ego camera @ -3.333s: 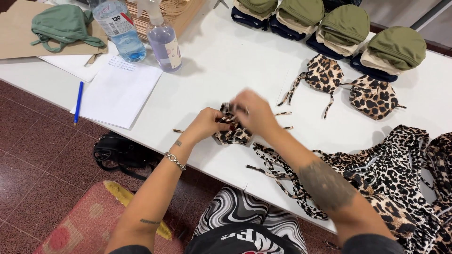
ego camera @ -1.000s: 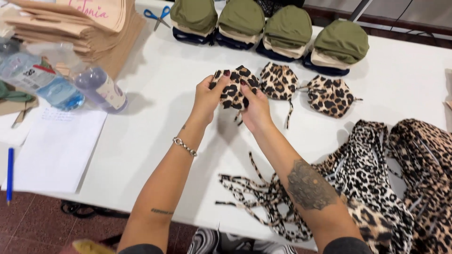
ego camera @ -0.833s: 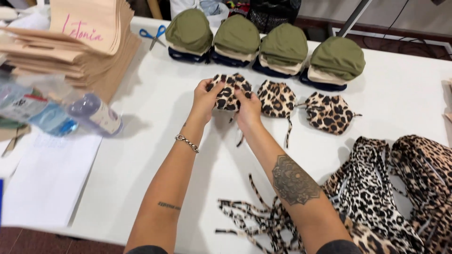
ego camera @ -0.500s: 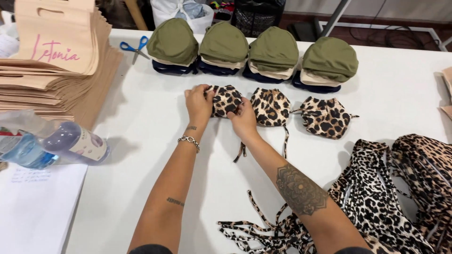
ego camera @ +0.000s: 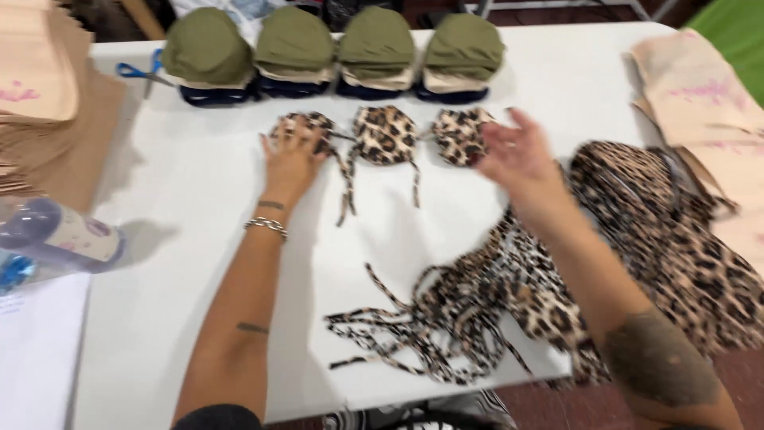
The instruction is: The person folds several leopard-print bikini tops on a white table. They pick up each top, fold it into a compact shape, and place it in a row with the others. The person also handles a leopard-print bikini bottom.
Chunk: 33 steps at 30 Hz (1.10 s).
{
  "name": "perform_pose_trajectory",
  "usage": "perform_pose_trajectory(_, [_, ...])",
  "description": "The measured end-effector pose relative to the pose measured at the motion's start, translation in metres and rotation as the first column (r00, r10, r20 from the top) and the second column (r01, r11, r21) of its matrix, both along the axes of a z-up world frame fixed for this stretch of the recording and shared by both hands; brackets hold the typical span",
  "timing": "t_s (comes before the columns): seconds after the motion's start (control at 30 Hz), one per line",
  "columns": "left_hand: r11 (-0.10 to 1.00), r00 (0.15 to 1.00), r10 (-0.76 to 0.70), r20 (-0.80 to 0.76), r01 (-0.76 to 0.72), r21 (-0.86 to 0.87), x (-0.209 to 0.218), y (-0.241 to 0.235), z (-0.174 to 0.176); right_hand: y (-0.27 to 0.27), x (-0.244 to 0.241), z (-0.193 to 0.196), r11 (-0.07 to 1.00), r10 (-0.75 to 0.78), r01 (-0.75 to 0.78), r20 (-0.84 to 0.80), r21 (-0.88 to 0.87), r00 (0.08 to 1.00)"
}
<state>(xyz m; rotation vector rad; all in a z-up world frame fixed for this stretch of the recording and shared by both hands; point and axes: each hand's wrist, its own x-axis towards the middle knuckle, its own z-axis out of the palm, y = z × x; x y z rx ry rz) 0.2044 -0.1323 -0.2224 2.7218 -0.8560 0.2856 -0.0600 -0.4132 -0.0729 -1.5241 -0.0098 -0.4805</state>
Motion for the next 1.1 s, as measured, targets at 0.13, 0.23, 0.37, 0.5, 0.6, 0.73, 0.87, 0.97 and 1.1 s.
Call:
perform_pose_trajectory(0.13, [0.997,0.999,-0.028,0.03,0.03,-0.078,-0.054,-0.021,0.067,-0.045,-0.099,0.049,0.968,-0.179,0.139,-0.188,-0.209,0.966])
perform_pose_trajectory(0.23, [0.932,0.961,-0.251,0.112,0.272,-0.242,-0.131,-0.061,0.089,-0.049,-0.159,0.06,0.908,-0.275,0.071,-0.458,-0.414,0.846])
perform_pose_trajectory(0.37, [0.725,0.719,-0.671,-0.183,0.583,-0.367,-0.269,-0.105,0.106,-0.061,-0.212,0.025,0.708,-0.011,-0.361,-0.52,-0.608,0.854])
perform_pose_trajectory(0.5, [0.662,0.633,-0.735,-0.244,0.748,-0.053,-0.34,-0.123,0.087,-0.048,-0.237,-0.003,0.408,-0.054,-0.395,-0.454,-0.823,0.89])
perform_pose_trajectory(0.6, [0.699,0.685,-0.697,-0.214,0.715,0.014,-0.345,-0.139,0.051,-0.073,-0.232,-0.009,0.654,-0.083,-0.214,-0.35,-0.726,0.933])
perform_pose_trajectory(0.73, [0.788,0.667,-0.611,-0.425,0.461,-0.409,-0.327,-0.143,0.051,-0.096,-0.191,0.013,0.801,-0.149,0.004,-0.193,-0.598,0.97])
perform_pose_trajectory(0.87, [0.766,0.327,-0.576,-0.749,-0.104,-0.634,-0.305,-0.139,0.071,-0.115,-0.119,0.011,0.876,-0.229,0.138,-0.147,-0.462,0.962])
perform_pose_trajectory(0.97, [0.723,0.235,-0.559,-0.795,-0.331,-0.607,-0.299,-0.137,0.065,-0.157,-0.067,-0.051,0.791,-0.445,0.299,-0.169,-0.533,0.879])
perform_pose_trajectory(1.1, [0.768,0.324,-0.469,-0.821,-0.31,-0.561,-0.3,-0.123,0.075,-0.143,-0.098,-0.053,0.673,-0.493,0.337,-0.059,-0.658,0.868])
